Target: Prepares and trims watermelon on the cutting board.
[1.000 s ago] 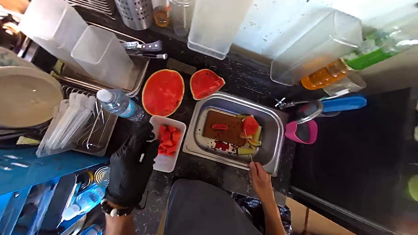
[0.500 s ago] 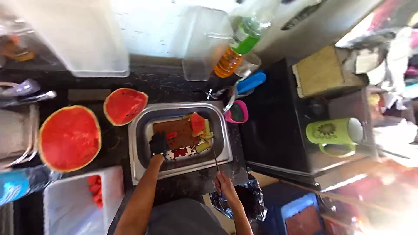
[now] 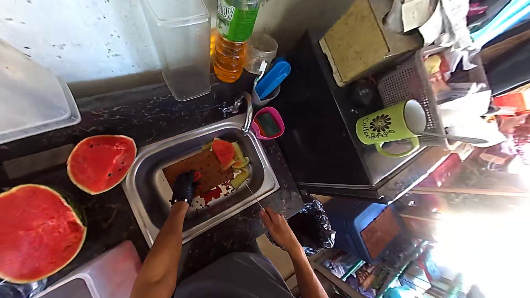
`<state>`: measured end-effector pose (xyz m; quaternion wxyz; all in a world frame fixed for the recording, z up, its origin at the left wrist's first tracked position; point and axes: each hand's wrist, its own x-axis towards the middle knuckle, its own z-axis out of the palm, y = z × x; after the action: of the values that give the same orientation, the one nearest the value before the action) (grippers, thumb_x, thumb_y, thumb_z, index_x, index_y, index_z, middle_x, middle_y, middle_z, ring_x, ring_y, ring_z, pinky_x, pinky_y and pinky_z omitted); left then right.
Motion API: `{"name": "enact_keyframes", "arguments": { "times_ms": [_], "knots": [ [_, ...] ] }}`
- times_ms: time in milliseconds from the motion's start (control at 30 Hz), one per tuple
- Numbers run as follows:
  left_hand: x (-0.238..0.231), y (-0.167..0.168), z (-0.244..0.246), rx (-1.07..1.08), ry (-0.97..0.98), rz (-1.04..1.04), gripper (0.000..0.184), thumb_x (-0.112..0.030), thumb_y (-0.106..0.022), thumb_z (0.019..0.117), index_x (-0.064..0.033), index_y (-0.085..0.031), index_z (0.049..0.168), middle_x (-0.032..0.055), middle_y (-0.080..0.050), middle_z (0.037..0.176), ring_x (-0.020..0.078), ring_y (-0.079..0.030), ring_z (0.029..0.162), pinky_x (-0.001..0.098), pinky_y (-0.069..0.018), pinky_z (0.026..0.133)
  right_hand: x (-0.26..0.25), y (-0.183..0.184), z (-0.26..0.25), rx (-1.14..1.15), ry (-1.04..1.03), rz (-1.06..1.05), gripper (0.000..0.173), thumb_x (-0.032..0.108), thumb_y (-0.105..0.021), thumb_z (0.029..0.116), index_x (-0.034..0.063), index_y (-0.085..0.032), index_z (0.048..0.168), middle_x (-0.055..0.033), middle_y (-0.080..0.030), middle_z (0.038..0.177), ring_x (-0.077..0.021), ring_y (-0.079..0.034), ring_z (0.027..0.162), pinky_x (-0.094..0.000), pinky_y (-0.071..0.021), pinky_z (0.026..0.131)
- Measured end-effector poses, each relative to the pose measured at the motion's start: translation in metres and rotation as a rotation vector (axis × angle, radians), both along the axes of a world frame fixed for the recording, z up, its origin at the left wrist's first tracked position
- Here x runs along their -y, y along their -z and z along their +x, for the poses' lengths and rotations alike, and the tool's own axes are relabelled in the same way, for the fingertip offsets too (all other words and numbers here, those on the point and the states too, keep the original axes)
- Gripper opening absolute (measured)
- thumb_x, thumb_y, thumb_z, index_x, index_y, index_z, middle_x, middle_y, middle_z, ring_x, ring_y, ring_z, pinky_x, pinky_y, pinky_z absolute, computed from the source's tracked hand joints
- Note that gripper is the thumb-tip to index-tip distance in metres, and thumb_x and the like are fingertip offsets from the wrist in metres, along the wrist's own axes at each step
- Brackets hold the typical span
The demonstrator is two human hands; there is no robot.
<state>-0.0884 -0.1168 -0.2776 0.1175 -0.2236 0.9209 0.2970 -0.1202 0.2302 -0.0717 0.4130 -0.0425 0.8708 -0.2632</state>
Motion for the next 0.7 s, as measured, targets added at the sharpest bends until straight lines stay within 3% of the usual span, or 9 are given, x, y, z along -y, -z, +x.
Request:
{"name": "enact_keyframes", "arguments": {
  "times_ms": [167, 233, 267, 300, 367, 400, 500, 600, 700],
  "knots": [
    [-0.030, -0.001, 0.015, 0.032, -0.309, -0.032, 0.049, -0.030, -0.070, 0.0964, -0.0100, -0.058, 0.140, 0.0251, -0.058, 0.137, 0.0440, -0.053, 0.131, 0.0626, -0.0449, 0.106, -0.011, -0.001, -0.003, -0.050, 0.040, 0.032, 0.045, 0.042, -0.036, 0.1109, 0.0085, -0.065, 0.115, -0.0066, -0.059, 0.075, -0.0214, -0.060, 0.067, -0.0446, -0.0517, 0.067],
    [-0.055, 0.007, 0.014, 0.069, -0.253, -0.024, 0.050, -0.032, -0.068, 0.0962, -0.0098, -0.060, 0.140, 0.0229, -0.059, 0.138, 0.0400, -0.054, 0.132, 0.0559, -0.0430, 0.111, -0.010, 0.002, -0.003, -0.056, 0.047, 0.039, 0.045, 0.042, -0.036, 0.1110, 0.0081, -0.065, 0.116, -0.0068, -0.058, 0.075, -0.0213, -0.059, 0.067, -0.0442, -0.0514, 0.067],
    [-0.074, 0.020, 0.017, -0.005, -0.217, -0.038, 0.046, -0.032, -0.069, 0.0919, -0.0089, -0.067, 0.132, 0.0212, -0.065, 0.130, 0.0386, -0.059, 0.126, 0.0540, -0.0454, 0.109, -0.009, 0.004, -0.003, -0.058, 0.045, 0.042, 0.045, 0.043, -0.036, 0.1108, 0.0081, -0.065, 0.116, -0.0071, -0.059, 0.075, -0.0215, -0.060, 0.067, -0.0447, -0.0520, 0.067],
    [-0.086, 0.010, 0.018, 0.036, -0.136, 0.030, 0.042, -0.029, -0.069, 0.0915, -0.0070, -0.068, 0.128, 0.0207, -0.067, 0.128, 0.0382, -0.060, 0.124, 0.0538, -0.0453, 0.109, -0.007, 0.004, -0.003, -0.062, 0.045, 0.034, 0.046, 0.043, -0.036, 0.1106, 0.0073, -0.065, 0.116, -0.0078, -0.059, 0.076, -0.0224, -0.060, 0.067, -0.0456, -0.0525, 0.067],
    [-0.087, -0.064, 0.007, 0.387, 0.049, 0.306, 0.045, -0.021, -0.063, 0.1000, -0.0031, -0.057, 0.140, 0.0220, -0.054, 0.145, 0.0380, -0.049, 0.138, 0.0538, -0.0371, 0.115, -0.001, 0.004, -0.001, -0.068, 0.047, -0.002, 0.046, 0.041, -0.037, 0.1104, 0.0056, -0.065, 0.116, -0.0089, -0.059, 0.076, -0.0237, -0.060, 0.066, -0.0469, -0.0521, 0.067],
    [-0.086, -0.083, 0.003, 0.373, 0.017, 0.362, 0.044, -0.019, -0.067, 0.0975, -0.0012, -0.058, 0.137, 0.0233, -0.056, 0.143, 0.0385, -0.051, 0.136, 0.0540, -0.0393, 0.113, 0.002, 0.004, -0.001, -0.066, 0.046, -0.014, 0.046, 0.041, -0.037, 0.1104, 0.0054, -0.064, 0.115, -0.0090, -0.059, 0.076, -0.0237, -0.060, 0.066, -0.0469, -0.0518, 0.067],
    [-0.064, -0.074, 0.002, 0.143, -0.332, 0.314, 0.048, -0.026, -0.072, 0.0938, -0.0013, -0.063, 0.134, 0.0231, -0.061, 0.136, 0.0373, -0.056, 0.130, 0.0533, -0.0427, 0.112, 0.001, 0.004, 0.000, -0.064, 0.038, -0.029, 0.045, 0.042, -0.037, 0.1103, 0.0071, -0.065, 0.114, -0.0077, -0.059, 0.076, -0.0225, -0.060, 0.067, -0.0456, -0.0515, 0.066],
    [-0.013, -0.034, 0.006, 0.076, -0.627, 0.093, 0.052, -0.034, -0.076, 0.0901, -0.0018, -0.065, 0.129, 0.0268, -0.063, 0.130, 0.0435, -0.059, 0.124, 0.0636, -0.0454, 0.104, -0.008, 0.008, 0.002, -0.070, 0.058, -0.030, 0.044, 0.043, -0.037, 0.1101, 0.0081, -0.064, 0.112, -0.0068, -0.059, 0.074, -0.0217, -0.061, 0.067, -0.0450, -0.0523, 0.067],
    [0.010, -0.036, -0.013, 0.186, -0.684, 0.049, 0.053, -0.035, -0.074, 0.0907, -0.0022, -0.063, 0.131, 0.0250, -0.061, 0.133, 0.0388, -0.057, 0.128, 0.0574, -0.0445, 0.106, -0.019, 0.008, 0.001, -0.071, 0.081, -0.009, 0.044, 0.042, -0.037, 0.1101, 0.0080, -0.065, 0.112, -0.0074, -0.059, 0.076, -0.0225, -0.061, 0.069, -0.0460, -0.0515, 0.068]
  ]
}}
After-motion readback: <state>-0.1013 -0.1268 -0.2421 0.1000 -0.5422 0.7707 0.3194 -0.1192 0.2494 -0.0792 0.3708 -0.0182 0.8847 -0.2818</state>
